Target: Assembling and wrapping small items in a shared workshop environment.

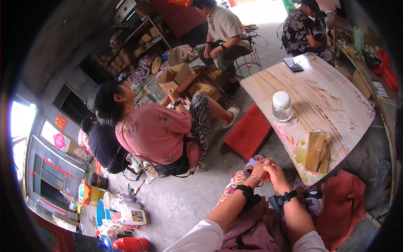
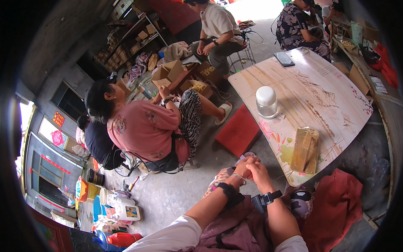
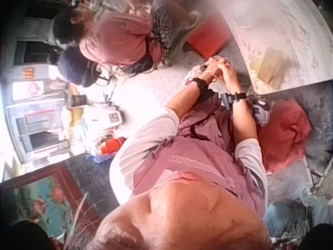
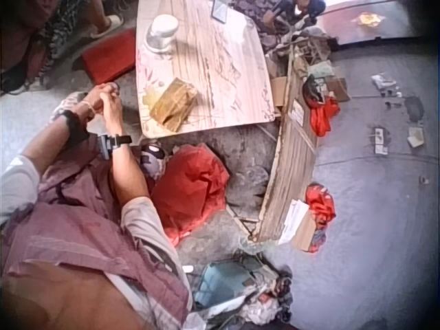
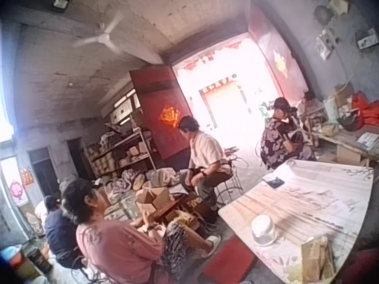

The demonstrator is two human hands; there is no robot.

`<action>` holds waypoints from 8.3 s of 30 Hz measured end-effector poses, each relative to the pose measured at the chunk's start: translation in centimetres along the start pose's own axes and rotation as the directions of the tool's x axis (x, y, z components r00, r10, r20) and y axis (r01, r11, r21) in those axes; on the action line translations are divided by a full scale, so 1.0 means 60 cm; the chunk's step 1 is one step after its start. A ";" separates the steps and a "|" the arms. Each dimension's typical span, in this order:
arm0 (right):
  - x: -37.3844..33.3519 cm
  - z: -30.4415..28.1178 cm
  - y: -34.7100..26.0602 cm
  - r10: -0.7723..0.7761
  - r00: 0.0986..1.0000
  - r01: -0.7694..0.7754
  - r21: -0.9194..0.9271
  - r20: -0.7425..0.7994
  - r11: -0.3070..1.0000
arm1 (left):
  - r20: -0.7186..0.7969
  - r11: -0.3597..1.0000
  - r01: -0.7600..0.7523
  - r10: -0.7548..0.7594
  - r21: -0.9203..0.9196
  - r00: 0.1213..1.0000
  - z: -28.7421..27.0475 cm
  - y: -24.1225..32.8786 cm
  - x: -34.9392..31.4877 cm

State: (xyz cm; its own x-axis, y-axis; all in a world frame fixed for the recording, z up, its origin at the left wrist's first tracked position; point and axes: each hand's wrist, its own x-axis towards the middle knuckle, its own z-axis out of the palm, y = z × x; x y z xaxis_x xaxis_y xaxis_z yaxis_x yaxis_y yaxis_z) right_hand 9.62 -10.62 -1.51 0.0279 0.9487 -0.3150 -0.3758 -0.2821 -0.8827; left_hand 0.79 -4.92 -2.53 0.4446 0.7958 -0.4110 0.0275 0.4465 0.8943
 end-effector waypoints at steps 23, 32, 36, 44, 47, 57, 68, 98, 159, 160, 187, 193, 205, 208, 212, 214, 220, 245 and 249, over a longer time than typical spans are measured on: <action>-0.001 0.003 0.002 0.012 1.000 -0.012 0.010 -0.010 1.000 | -0.003 1.000 -0.024 0.024 0.000 1.000 0.000 0.001 -0.001; -0.002 0.010 0.000 -0.032 0.999 0.032 0.021 -0.020 0.999 | -0.003 0.999 -0.017 0.017 -0.035 1.000 0.006 0.004 -0.007; 0.000 0.004 0.005 -0.045 0.999 0.046 0.038 -0.024 0.998 | -0.006 0.999 0.004 -0.005 -0.036 1.000 0.009 0.008 -0.008; -0.002 0.007 0.003 -0.051 0.998 0.052 0.041 -0.034 0.998 | 0.067 0.997 -0.012 0.007 0.077 0.998 -0.013 -0.013 0.009; -0.003 0.006 0.001 -0.048 0.999 0.048 0.033 -0.018 0.998 | 0.057 1.000 -0.001 -0.001 0.031 0.998 -0.011 -0.012 0.008; -0.004 0.012 -0.010 -0.035 0.999 0.035 0.011 -0.037 0.999 | 0.004 0.999 -0.021 0.021 -0.026 1.000 0.001 0.003 0.001; -0.007 0.002 0.007 -0.081 0.997 0.083 0.109 -0.020 0.991 | -0.059 0.939 -0.093 0.119 0.330 0.991 0.006 0.000 -0.012; 0.011 -0.005 0.021 -0.037 0.999 0.034 0.129 0.021 0.991 | -0.043 0.905 -0.309 0.335 0.292 0.941 -0.014 -0.060 0.043; -0.001 -0.003 0.008 -0.087 0.993 0.096 0.114 -0.079 0.989 | -0.106 0.968 -0.213 0.227 0.134 0.968 0.009 -0.031 0.025; 0.001 -0.003 0.009 -0.087 0.993 0.096 0.115 -0.079 0.989 | -0.106 0.968 -0.212 0.227 0.135 0.968 0.010 -0.030 0.025; -0.003 -0.001 0.002 -0.104 0.994 0.104 0.007 -0.036 0.995 | -0.051 0.951 -0.216 0.232 0.220 0.971 0.003 -0.027 0.022; -0.003 -0.001 0.006 -0.110 0.992 0.115 0.095 -0.062 0.989 | -0.067 0.954 -0.210 0.229 0.215 0.971 0.004 -0.026 0.021; 0.000 -0.002 0.007 -0.091 0.995 0.093 0.027 -0.045 0.995 | -0.082 0.968 -0.191 0.207 0.165 0.975 0.002 -0.029 0.023; 0.002 0.000 0.008 -0.068 0.997 0.068 0.006 -0.023 0.998 | -0.065 0.958 -0.202 0.219 0.201 0.974 0.005 -0.025 0.020; -0.003 0.001 0.007 -0.134 0.986 0.139 0.053 -0.102 0.989 | -0.090 0.955 -0.209 0.231 0.209 0.969 0.016 -0.014 0.011; -0.001 0.000 0.009 -0.158 0.981 0.164 0.052 -0.110 0.985 | -0.098 0.948 -0.222 0.250 0.228 0.963 0.012 -0.018 0.014; 0.005 -0.001 0.014 -0.133 0.990 0.131 -0.040 -0.053 0.991 | -0.040 0.942 -0.268 0.282 0.204 0.959 0.003 -0.031 0.025; 0.001 -0.008 0.010 -0.100 0.994 0.099 -0.035 -0.038 0.994 | -0.056 0.956 -0.236 0.249 0.175 0.967 0.004 -0.036 0.026; -0.006 0.000 -0.003 -0.094 0.994 0.099 0.088 -0.052 0.991 | -0.070 0.952 -0.249 0.265 0.179 0.962 0.002 -0.039 0.028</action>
State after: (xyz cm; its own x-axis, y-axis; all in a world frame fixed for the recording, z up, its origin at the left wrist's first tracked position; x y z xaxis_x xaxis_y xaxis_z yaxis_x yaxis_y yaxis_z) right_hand 9.70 -10.95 -1.25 0.1112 0.9624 -0.2478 -0.4509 -0.1734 -0.8756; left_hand 1.59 -4.70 -5.25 0.3721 0.9123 -0.1709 0.0755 0.1538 0.9852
